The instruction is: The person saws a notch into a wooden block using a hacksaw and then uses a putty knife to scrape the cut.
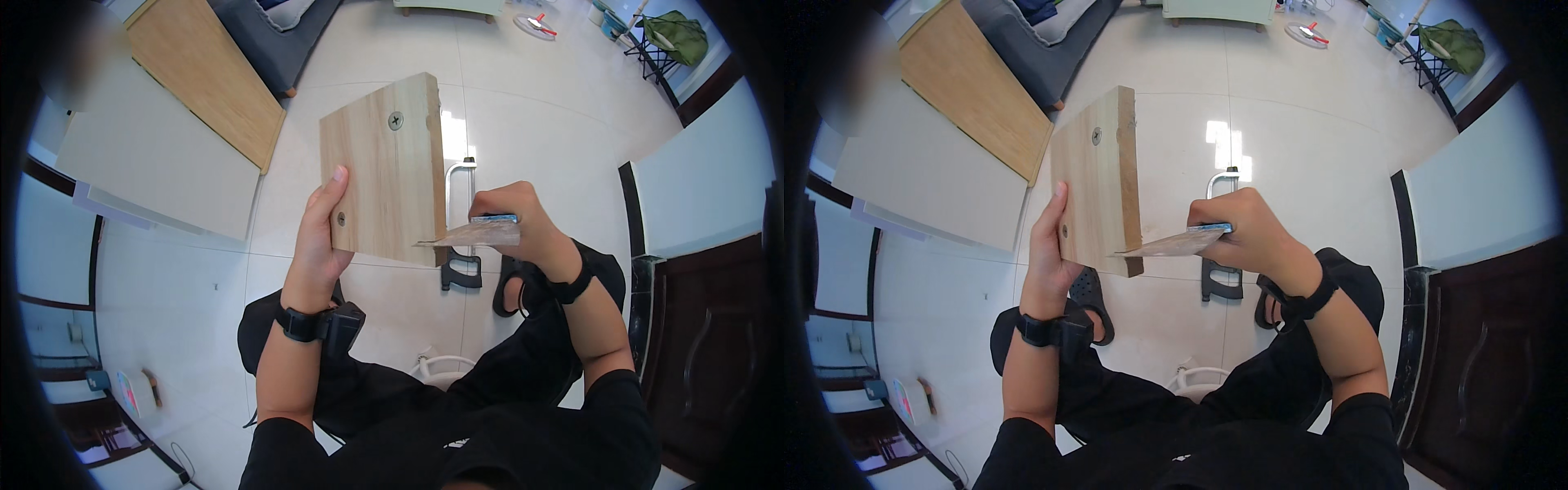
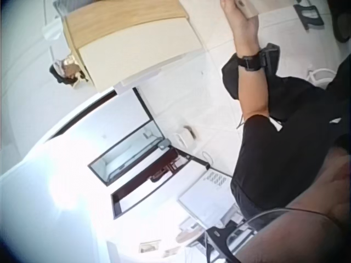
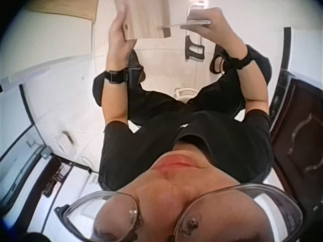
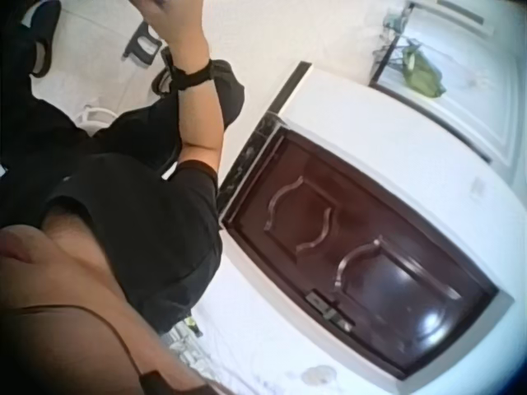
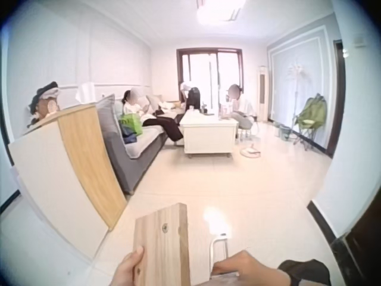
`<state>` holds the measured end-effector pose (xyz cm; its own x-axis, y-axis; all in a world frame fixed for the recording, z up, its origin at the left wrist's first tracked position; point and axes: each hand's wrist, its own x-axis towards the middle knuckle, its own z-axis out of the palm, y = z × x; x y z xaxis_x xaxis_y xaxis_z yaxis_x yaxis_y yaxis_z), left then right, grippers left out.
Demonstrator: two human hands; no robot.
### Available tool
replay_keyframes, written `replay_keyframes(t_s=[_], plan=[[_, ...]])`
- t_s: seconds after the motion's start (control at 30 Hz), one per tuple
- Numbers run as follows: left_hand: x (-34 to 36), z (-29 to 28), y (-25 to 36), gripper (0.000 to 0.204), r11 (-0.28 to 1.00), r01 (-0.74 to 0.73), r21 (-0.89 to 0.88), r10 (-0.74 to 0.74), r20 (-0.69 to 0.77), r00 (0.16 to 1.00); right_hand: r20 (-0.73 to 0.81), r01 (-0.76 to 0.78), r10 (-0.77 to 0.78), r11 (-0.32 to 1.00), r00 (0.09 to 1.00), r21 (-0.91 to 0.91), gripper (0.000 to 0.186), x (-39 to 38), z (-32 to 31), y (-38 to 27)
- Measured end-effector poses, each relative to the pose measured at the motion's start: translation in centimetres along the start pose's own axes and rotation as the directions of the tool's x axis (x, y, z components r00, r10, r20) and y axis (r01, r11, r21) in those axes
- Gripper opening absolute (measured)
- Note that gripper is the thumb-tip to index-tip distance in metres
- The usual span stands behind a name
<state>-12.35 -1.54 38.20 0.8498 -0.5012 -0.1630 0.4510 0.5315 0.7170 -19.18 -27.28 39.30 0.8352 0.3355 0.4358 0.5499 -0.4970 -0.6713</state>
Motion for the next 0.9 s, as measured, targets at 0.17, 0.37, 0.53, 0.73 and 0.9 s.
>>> replay_keyframes(t_s=[0.17, 0.37, 0.53, 0.73, 0.9], plan=[[0.0, 1.3, -0.9, 0.046, 0.997, 0.051, -0.062, -0.058, -0.118, 0.991, 0.043, -0.205, 0.201, 0.938, 0.979, 0.279, 0.022, 0.4, 1.7, -0.7], [0.4, 0.9, -1.7, 0.039, 0.983, 0.185, 0.003, -0.175, -0.298, 0.938, 0.055, -0.390, 0.415, 0.791, 0.908, 0.472, 0.041, 0.7, 2.8, -0.9], [0.8, -0.4, -2.9, 0.038, 0.941, 0.324, -0.095, -0.337, -0.259, 0.905, 0.207, -0.577, 0.552, 0.667, 0.808, 0.472, 0.055, 0.8, 3.3, -0.7], [0.6, -2.5, -6.5, 0.042, 0.856, 0.484, -0.182, -0.492, 0.000, 0.871, 0.213, -0.543, 0.530, 0.607, 0.821, 0.580, 0.057, 0.8, 5.1, -1.4], [0.7, -3.0, -8.3, 0.019, 0.796, 0.557, -0.235, -0.534, 0.158, 0.830, 0.167, -0.523, 0.525, 0.661, 0.835, 0.539, 0.054, 0.8, 5.5, -1.7]])
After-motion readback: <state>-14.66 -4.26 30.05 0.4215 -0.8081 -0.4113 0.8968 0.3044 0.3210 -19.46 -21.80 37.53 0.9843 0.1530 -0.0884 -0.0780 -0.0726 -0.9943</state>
